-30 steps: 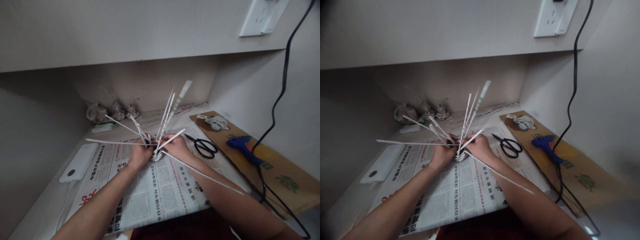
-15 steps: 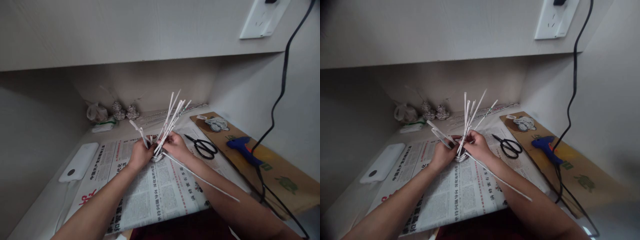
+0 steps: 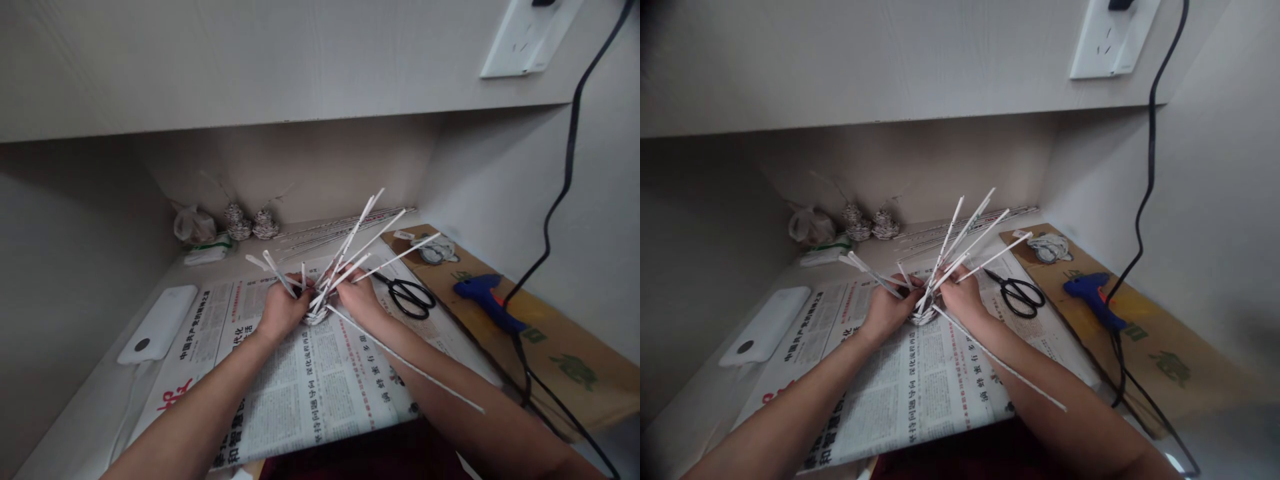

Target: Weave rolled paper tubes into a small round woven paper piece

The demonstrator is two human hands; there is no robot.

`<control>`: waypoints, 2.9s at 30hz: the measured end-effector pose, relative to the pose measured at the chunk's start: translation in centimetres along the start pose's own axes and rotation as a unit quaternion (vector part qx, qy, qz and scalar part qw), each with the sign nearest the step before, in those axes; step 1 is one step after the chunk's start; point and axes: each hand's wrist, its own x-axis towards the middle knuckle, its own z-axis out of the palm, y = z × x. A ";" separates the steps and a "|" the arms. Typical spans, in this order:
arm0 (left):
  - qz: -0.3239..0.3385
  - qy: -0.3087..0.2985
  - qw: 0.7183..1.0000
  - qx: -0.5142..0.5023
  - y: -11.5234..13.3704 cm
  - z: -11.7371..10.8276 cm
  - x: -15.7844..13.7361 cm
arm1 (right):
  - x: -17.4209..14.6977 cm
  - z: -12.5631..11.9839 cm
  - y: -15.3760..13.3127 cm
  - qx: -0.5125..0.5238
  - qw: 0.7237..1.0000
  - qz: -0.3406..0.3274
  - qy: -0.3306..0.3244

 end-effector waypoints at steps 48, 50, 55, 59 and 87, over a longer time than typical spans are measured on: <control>0.171 -0.011 0.985 -0.033 -0.4 -0.1 -0.1 | 0.4 -0.6 1.1 -0.069 0.993 -0.068 -0.061; 0.191 -0.029 0.980 -0.048 0.0 -0.5 -0.1 | 0.3 -0.5 0.9 -0.059 0.994 -0.061 -0.067; 0.192 -0.041 0.980 -0.040 0.7 -1.2 -0.3 | 0.4 -0.5 0.5 -0.044 0.994 -0.062 -0.073; 0.168 -0.042 0.983 -0.052 0.7 -1.1 -0.3 | 0.6 -0.6 0.7 -0.027 0.996 -0.034 -0.083; 0.097 -0.113 0.984 -0.099 0.5 -0.9 0.0 | 0.2 -0.2 -0.3 -0.070 0.996 0.016 -0.054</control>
